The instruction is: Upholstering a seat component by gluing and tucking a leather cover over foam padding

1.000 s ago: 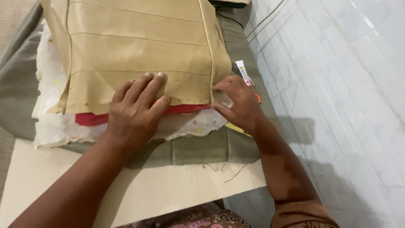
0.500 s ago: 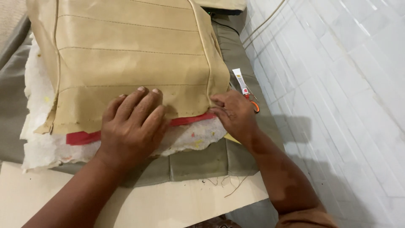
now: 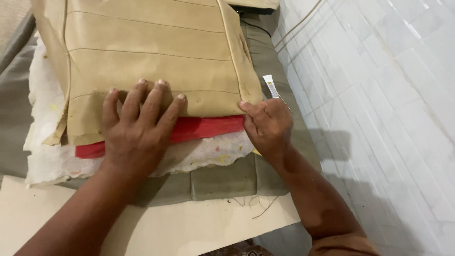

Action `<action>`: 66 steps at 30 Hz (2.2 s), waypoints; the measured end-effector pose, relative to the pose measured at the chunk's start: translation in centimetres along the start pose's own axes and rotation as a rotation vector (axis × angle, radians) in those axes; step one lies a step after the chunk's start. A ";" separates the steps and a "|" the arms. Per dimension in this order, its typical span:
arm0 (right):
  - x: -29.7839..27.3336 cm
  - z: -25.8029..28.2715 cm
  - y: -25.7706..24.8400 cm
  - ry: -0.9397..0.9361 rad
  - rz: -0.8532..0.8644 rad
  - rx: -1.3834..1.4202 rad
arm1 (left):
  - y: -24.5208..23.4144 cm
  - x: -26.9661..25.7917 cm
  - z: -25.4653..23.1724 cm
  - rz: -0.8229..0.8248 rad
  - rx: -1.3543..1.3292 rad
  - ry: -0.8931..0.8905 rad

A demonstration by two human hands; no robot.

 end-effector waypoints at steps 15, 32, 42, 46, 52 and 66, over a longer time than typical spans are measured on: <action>1.9 2.2 0.0 -0.184 0.027 -0.094 | -0.4 0.8 0.3 -0.020 -0.147 0.068; 2.4 2.7 1.1 -0.211 0.046 -0.163 | -0.2 0.4 0.0 0.131 -0.175 0.096; 0.6 1.8 3.1 -0.223 -0.066 -0.193 | -0.1 0.9 -1.1 0.032 -0.229 0.102; 0.6 1.6 2.9 -0.216 -0.060 -0.169 | 0.5 0.3 -1.1 0.017 -0.264 0.109; 1.6 -0.6 0.5 -0.084 0.057 0.307 | 1.6 -0.5 -0.9 0.071 -0.258 0.133; -0.2 -3.4 1.3 -0.030 0.196 0.319 | 1.4 -0.5 -1.1 0.048 -0.228 0.079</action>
Point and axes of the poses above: each hand's wrist, its own x-axis towards the middle knuckle, its own y-axis out of the palm, z = x × y, the point moved 2 cm from there along x, towards the middle knuckle, and after that the axes turned 9 degrees about -x, right-handed, at the moved point
